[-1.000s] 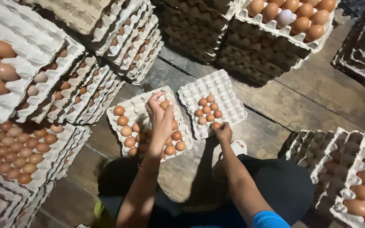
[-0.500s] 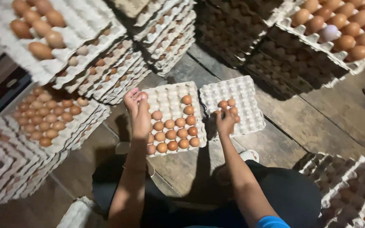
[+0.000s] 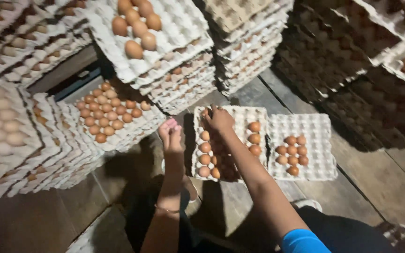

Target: A person is sitting on the floor, picking up brown eggs from a tray, stamping them with a small handheld tool, and placing them back into the tray.

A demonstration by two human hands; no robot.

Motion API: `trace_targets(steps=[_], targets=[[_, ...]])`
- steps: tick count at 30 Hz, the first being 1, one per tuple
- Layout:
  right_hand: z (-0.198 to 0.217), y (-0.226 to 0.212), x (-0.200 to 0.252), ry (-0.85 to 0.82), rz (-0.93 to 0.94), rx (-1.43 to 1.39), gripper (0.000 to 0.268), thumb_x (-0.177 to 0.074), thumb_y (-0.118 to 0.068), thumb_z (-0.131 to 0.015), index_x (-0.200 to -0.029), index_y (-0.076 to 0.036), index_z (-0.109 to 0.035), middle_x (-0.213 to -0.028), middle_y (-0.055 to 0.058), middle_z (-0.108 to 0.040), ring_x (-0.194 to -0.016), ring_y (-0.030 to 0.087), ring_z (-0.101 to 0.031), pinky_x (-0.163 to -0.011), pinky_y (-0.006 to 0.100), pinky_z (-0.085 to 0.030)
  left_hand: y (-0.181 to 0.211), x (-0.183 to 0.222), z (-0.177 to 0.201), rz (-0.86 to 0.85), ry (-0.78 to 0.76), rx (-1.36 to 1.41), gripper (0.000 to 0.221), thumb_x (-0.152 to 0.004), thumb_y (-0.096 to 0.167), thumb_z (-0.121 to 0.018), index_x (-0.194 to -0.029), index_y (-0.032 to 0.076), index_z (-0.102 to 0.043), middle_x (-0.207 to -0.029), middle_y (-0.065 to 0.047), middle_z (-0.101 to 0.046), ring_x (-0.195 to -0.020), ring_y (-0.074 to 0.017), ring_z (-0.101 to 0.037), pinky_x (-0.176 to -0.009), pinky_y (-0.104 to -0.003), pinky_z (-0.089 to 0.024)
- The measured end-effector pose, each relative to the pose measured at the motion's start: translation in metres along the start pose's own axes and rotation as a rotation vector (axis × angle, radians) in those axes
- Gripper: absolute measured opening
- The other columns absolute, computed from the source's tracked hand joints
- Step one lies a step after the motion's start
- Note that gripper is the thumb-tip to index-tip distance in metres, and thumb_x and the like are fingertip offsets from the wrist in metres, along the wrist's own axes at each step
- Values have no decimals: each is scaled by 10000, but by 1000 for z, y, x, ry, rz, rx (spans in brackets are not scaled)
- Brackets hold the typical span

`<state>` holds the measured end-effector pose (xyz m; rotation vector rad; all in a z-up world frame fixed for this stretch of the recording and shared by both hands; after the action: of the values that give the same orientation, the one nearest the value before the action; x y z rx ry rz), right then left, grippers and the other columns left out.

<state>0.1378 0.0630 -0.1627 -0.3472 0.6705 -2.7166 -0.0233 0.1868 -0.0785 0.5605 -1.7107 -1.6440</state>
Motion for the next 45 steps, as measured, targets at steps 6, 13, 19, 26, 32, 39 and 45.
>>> trace_targets(steps=[6,13,19,26,32,39,45], targets=[[-18,-10,-22,-10,-39,11,387,-863,-484,-536,-909,-142,-711,-803,148,-713,-872,376,-713,-768,485,-578,94,40,-13,69,-67,73,332,-972,240,-495,-1271,102,-452,-1273,-96,-461,-1150,-206,-451,-1006,-365,-360],[-8,25,-26,-129,-188,-542,475,-757,-453,-672,-1140,-175,-721,-972,175,-730,-982,380,-685,-813,483,-564,83,40,-26,9,-238,86,268,-981,194,-501,-1232,99,-492,-1233,-111,-509,-1163,-226,-517,-974,-378,-397],[95,-2,50,-454,-50,-1114,249,-850,-213,-667,-1036,-56,-723,-621,40,-535,-486,98,-459,-401,197,-388,120,71,-52,-275,-436,-449,355,-938,236,-579,-1273,142,-505,-1258,-161,-535,-1234,-378,-482,-1067,-476,-327],[216,-3,137,-411,202,-1035,287,-943,-245,-569,-1124,-44,-665,-909,60,-601,-878,152,-523,-771,289,-428,128,105,-102,-303,-645,-432,575,-846,171,-718,-1380,225,-511,-1268,-153,-590,-1199,-368,-580,-966,-414,-504],[237,54,198,120,-21,-1180,377,-828,-169,-561,-1192,-115,-484,-962,70,-456,-843,188,-447,-728,328,-371,44,95,-141,224,-747,330,401,-948,351,-564,-1261,131,-443,-991,-187,-628,-678,-221,-677,-604,-273,-531],[252,0,252,745,748,-181,304,-801,-140,-762,-1100,-187,-727,-1143,65,-688,-1021,314,-590,-902,463,-484,54,118,-149,462,-546,301,448,-965,574,-405,-1162,256,-653,-706,-92,-543,-505,-168,-533,-423,-186,-346],[245,3,226,701,722,-270,153,-860,-115,-705,-1008,-142,-734,-1037,47,-698,-889,293,-642,-798,423,-533,56,109,-147,-31,-581,58,491,-1036,447,-269,-960,169,-666,-635,-58,-538,-475,-143,-532,-428,-197,-410]])
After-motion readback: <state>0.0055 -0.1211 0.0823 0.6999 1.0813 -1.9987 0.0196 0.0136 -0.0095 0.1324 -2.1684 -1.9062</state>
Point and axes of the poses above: each hand's wrist, its own x-axis away from the middle knuckle, its own z-axis out of the back of the hand, y = z × x, the point moved 5 cm from there along -x, towards the middle knuckle
